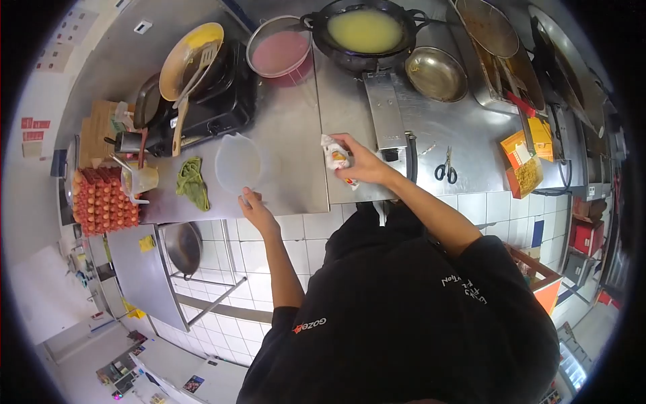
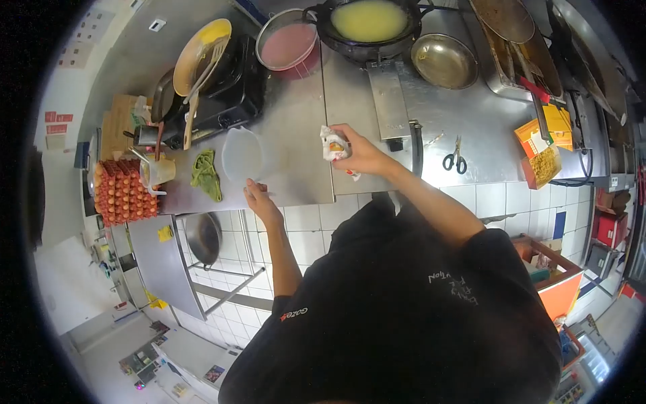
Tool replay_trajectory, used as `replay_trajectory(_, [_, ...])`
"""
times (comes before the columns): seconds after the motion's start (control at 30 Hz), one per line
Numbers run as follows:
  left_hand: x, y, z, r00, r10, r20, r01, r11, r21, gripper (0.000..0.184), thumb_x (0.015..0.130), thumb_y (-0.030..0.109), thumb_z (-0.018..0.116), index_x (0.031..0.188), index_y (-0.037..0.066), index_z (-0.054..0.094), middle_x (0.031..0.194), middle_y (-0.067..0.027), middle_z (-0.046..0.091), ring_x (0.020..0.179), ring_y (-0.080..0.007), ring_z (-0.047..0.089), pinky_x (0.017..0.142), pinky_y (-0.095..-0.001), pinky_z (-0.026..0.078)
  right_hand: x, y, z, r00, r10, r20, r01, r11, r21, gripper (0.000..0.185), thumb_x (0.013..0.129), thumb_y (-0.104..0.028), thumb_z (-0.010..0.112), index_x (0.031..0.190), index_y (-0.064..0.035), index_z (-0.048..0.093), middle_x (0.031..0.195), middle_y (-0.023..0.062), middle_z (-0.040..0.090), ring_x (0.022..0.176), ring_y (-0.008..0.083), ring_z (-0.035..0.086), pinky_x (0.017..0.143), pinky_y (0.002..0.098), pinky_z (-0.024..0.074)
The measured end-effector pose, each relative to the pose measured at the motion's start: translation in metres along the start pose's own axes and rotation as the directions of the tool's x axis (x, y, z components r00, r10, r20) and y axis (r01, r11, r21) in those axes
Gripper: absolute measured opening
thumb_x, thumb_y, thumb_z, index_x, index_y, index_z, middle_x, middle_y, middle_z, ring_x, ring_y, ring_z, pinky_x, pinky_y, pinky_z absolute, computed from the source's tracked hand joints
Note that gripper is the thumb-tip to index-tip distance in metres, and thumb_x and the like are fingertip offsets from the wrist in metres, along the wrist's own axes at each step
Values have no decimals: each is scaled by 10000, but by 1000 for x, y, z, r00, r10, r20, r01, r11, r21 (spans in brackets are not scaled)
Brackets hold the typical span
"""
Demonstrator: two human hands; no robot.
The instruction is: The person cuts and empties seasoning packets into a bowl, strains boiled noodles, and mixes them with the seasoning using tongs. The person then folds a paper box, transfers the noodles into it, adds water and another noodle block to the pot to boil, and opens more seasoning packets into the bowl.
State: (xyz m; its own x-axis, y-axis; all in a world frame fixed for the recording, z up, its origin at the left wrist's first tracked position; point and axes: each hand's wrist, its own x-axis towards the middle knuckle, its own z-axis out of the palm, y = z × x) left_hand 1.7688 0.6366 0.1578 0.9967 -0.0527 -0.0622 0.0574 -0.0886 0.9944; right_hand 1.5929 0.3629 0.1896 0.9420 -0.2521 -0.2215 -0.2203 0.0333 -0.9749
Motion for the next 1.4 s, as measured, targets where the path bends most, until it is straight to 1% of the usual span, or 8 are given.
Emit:
replay_trajectory(0.2, [2,3,8,976,64,-206,-53,997,62,433,1122,435,602,1189,14,523,1131,-85,521,1018,-204,495,986,-377,453,-25,-18,7,977,211,1,-129,594,794,579,996,-138,634,1544,-44,476,1261,151,706,1010,247,765,898,392,634])
replay_trajectory(0.23, [-7,6,12,913,209,-351,-177,977,121,409,1129,394,597,1220,3,520,1188,-105,515,1050,-215,500,1000,-391,457,-27,-14,7,974,227,10,-149,604,783,495,1011,-172,654,1468,-17,544,1264,159,729,1085,261,769,941,398,637])
replay_trajectory(0.33, [-71,15,40,908,250,336,-321,931,175,386,1140,306,567,1363,-1,495,1343,-167,520,1226,-248,529,1057,-389,464,-40,7,25,983,169,-71,-69,700,710,347,1073,-248,644,1336,-21,631,1175,105,755,1090,189,747,954,364,614])
replay_trajectory(0.4, [-119,43,82,787,105,607,-174,983,55,404,1154,296,520,1429,2,478,1405,-191,526,1306,-260,538,1086,-376,463,-51,14,44,972,-5,-235,66,965,252,337,1139,-316,563,1317,-40,639,1147,22,698,1072,113,628,945,296,511])
replay_trajectory(0.6, [-123,58,96,798,-26,603,12,1000,28,356,1162,277,485,1408,20,498,1252,-152,605,1108,-231,620,999,-362,497,-87,-31,37,978,173,-115,-61,768,638,370,1152,-268,472,1406,-46,624,1214,38,675,1091,125,634,999,313,507])
replay_trajectory(0.9, [-107,75,98,321,57,945,-222,975,17,413,1074,163,579,1441,47,430,1182,-212,657,1061,-317,668,948,-412,510,-128,-15,9,952,278,131,-253,469,846,225,1041,-30,660,1266,-19,654,1205,77,707,1138,179,700,1035,339,566])
replay_trajectory(1.13, [-109,89,115,66,68,995,-363,931,-40,564,1002,162,670,1449,3,364,1231,-306,652,1084,-492,685,946,-483,525,-155,-20,-4,970,233,-69,-139,765,629,279,958,-3,772,1230,-29,718,1124,36,742,1041,120,711,958,273,556])
replay_trajectory(1.4, [-152,85,135,86,52,995,-278,960,-26,482,995,104,652,1366,1,361,1105,-261,651,995,-440,681,929,-456,524,-205,-41,-14,947,203,-251,-62,878,474,170,989,-54,773,1139,16,737,1137,68,752,996,112,705,901,282,567])
